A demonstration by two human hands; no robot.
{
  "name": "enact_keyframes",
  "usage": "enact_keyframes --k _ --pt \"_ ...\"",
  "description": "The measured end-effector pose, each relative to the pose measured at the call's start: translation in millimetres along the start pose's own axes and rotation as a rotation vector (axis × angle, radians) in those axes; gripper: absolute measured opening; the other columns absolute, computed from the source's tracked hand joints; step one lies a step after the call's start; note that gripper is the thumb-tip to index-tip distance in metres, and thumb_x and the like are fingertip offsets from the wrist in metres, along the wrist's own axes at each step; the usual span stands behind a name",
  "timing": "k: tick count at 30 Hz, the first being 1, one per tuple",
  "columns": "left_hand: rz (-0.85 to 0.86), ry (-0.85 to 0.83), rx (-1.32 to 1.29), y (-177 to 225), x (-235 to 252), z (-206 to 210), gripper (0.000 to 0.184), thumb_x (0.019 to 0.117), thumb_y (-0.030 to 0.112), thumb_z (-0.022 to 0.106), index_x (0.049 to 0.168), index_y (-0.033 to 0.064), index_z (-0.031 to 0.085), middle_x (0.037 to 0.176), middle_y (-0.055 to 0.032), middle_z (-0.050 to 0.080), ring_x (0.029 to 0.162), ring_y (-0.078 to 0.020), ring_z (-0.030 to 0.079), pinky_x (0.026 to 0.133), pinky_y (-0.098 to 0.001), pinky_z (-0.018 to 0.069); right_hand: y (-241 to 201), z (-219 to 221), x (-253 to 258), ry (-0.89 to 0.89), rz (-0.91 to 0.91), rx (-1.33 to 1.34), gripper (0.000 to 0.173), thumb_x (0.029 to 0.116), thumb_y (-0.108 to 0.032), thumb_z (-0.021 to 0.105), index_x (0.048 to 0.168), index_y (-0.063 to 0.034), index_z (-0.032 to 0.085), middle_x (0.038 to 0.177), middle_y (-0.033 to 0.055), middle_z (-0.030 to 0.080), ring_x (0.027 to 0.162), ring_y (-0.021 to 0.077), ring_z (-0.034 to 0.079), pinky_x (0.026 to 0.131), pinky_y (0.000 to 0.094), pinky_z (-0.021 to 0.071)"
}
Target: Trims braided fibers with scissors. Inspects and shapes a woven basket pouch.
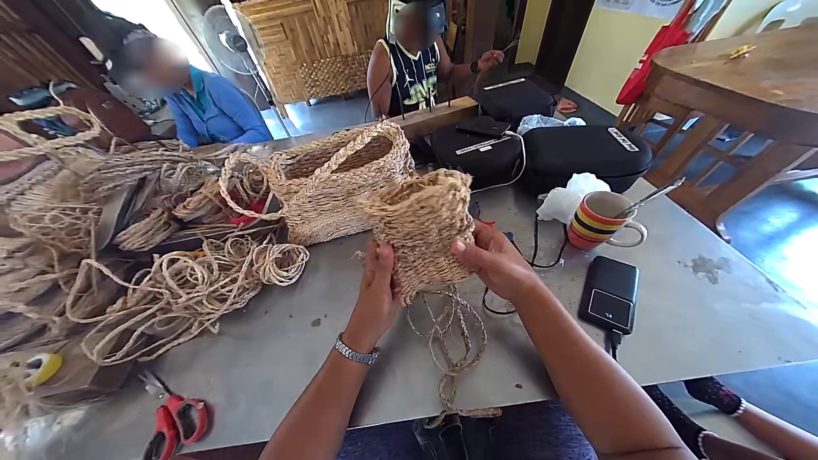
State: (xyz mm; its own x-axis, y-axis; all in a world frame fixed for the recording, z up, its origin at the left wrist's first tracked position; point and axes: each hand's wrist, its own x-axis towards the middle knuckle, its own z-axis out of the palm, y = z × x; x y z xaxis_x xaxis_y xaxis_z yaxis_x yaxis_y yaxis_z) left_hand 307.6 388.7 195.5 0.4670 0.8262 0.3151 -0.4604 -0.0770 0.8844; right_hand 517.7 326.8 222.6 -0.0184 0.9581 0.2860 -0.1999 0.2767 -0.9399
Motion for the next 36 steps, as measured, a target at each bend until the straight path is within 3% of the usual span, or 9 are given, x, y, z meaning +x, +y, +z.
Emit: enact_keyframes --k 7,9,12,15,18,21,23,30,36 --pt "-0.117 -0.137 0.006 6.5 -0.7 -5.5 0.079 0.0967 0.067 0.049 0.16 0.0329 0.017 0.141 -0.002 0.058 0.126 -0.0182 0.06 0.105 -0.041 0.053 -3.0 -3.2 -1.6 0.002 -0.042 -0.009 0.044 0.0903 -0.036 0.078 0.124 -0.0104 0.064 0.104 0.0042 0.073 0.092 0.0123 0.072 0.083 0.0326 0.0619" --pt "-0.111 -0.162 0.0 12.9 1.5 -9.6 0.072 0.0976 0.062 0.053 0.157 0.033 0.025 0.137 -0.0009 0.06 0.121 -0.0165 0.063 0.103 -0.0379 0.0547 -5.0 -3.4 -1.9 -0.003 -0.056 -0.055 0.039 0.0937 -0.034 0.075 0.123 -0.0102 0.065 0.103 0.0036 0.074 0.09 0.0114 0.072 0.081 0.0315 0.0621" --pt "-0.109 -0.219 -0.039 18.5 7.1 -19.9 0.054 0.1021 0.04 0.06 0.149 0.0291 0.036 0.132 -0.003 0.062 0.114 -0.0168 0.066 0.1 -0.0361 0.0558 -7.0 -6.5 -2.2 -0.003 -0.08 -0.12 0.032 0.0981 -0.029 0.069 0.123 -0.0086 0.064 0.1 0.004 0.074 0.087 0.0113 0.072 0.079 0.0306 0.0627" --pt "-0.098 -0.148 0.029 20.6 9.4 -22.2 0.039 0.1031 0.022 0.06 0.141 0.0193 0.051 0.12 -0.0041 0.067 0.1 -0.0135 0.068 0.089 -0.0305 0.0587 -7.1 -5.6 -1.7 0.043 -0.061 -0.168 0.029 0.0985 -0.027 0.067 0.12 -0.0082 0.065 0.096 0.0036 0.074 0.084 0.0113 0.072 0.076 0.0302 0.0626" --pt "-0.05 -0.062 0.137 20.2 10.0 -20.0 0.034 0.1019 0.019 0.062 0.136 0.0145 0.059 0.114 -0.0026 0.069 0.094 -0.0104 0.068 0.083 -0.0273 0.0587 -1.7 -0.3 -0.8 0.079 -0.028 -0.184 0.036 0.0998 -0.033 0.065 0.126 -0.0084 0.061 0.102 0.0051 0.073 0.088 0.0133 0.072 0.078 0.0327 0.0622" --pt "0.004 -0.04 0.218 18.9 8.8 -18.2 0.036 0.0995 0.019 0.066 0.134 0.0124 0.06 0.111 -0.0016 0.069 0.094 -0.0107 0.068 0.085 -0.0286 0.0589 4.5 8.4 0.7 0.135 -0.009 -0.218 0.061 0.0888 -0.034 0.079 0.137 -0.0082 0.051 0.111 0.0049 0.072 0.095 0.0134 0.073 0.083 0.0334 0.063" --pt "0.017 -0.058 0.267 19.0 8.9 -18.8 0.038 0.0994 0.02 0.067 0.136 0.0114 0.061 0.111 -0.0019 0.07 0.096 -0.0109 0.068 0.087 -0.0296 0.0586 7.2 11.1 2.1 0.187 -0.009 -0.204 0.066 0.0838 -0.031 0.085 0.136 -0.0076 0.052 0.111 0.0061 0.072 0.095 0.0148 0.073 0.083 0.034 0.0634" --pt "-0.031 -0.273 0.403 29.6 10.5 -32.2 0.023 0.1066 0.027 0.054 0.121 0.014 0.067 0.096 0.0018 0.064 0.075 -0.0046 0.057 0.068 -0.0187 0.05 -0.5 2.4 0.3 0.205 -0.058 -0.255 0.061 0.0828 -0.032 0.085 0.133 -0.0093 0.059 0.107 0.0057 0.075 0.09 0.0158 0.074 0.079 0.0342 0.0646" --pt "-0.029 -0.068 0.347 29.2 7.7 -24.7 0.036 0.0982 0.014 0.068 0.133 0.0102 0.059 0.09 -0.0026 0.067 0.069 -0.0092 0.064 0.063 -0.0223 0.0565 4.3 2.8 1.7 0.229 -0.014 -0.234 0.062 0.0849 -0.031 0.084 0.136 -0.0091 0.056 0.108 0.0061 0.074 0.091 0.0161 0.074 0.08 0.0346 0.0645"
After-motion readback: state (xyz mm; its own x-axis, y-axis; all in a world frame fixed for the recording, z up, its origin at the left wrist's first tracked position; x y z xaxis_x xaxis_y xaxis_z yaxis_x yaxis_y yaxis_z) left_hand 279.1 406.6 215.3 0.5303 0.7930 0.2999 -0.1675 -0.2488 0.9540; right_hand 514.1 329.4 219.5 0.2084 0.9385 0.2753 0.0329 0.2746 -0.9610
